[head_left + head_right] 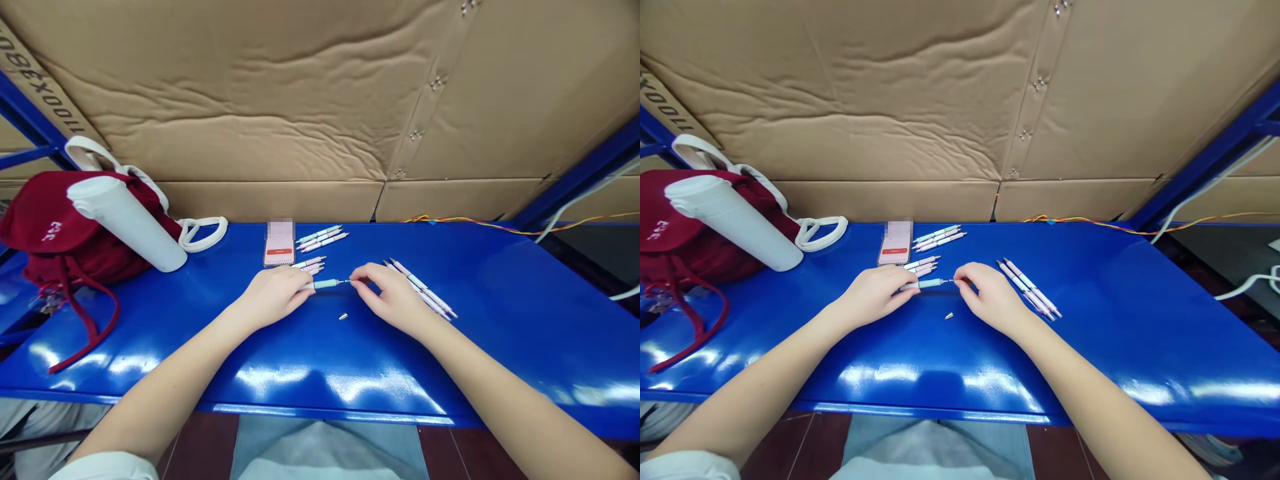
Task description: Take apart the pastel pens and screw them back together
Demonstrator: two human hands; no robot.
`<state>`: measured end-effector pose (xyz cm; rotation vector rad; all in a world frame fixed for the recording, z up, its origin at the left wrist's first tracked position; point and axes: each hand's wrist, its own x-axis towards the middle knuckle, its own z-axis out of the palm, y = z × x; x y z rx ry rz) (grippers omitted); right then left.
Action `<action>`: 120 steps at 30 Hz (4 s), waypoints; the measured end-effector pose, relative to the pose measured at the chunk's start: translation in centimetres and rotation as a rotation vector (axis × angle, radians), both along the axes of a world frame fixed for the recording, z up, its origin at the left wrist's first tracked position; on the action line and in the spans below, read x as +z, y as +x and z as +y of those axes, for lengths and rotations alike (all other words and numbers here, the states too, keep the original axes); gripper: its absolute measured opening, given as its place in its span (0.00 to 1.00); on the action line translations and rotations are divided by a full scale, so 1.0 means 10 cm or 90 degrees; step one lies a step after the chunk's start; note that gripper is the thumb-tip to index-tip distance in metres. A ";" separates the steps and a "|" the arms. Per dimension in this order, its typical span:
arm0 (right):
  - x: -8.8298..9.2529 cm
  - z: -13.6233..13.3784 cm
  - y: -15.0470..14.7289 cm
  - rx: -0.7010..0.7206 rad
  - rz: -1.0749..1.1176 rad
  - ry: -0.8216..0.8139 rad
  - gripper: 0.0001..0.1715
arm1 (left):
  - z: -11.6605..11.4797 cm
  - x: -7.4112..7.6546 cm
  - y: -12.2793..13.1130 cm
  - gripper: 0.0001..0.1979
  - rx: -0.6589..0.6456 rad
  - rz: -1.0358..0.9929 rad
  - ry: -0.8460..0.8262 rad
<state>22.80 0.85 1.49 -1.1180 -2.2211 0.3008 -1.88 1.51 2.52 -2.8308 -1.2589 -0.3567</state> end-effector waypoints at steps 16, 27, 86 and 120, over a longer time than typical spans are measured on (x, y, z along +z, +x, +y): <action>0.03 -0.01 -0.01 0.011 -0.017 0.002 0.09 | -0.01 0.00 0.00 0.12 -0.017 0.002 0.009; 0.00 -0.01 -0.03 0.036 -0.022 0.000 0.08 | -0.02 0.01 0.02 0.11 -0.026 -0.003 0.004; -0.09 -0.02 -0.13 -0.009 0.299 -0.336 0.09 | -0.01 -0.03 0.02 0.12 -0.069 -0.015 0.031; -0.07 0.01 -0.08 0.083 0.000 -0.226 0.14 | -0.03 -0.04 0.02 0.15 -0.090 -0.022 0.033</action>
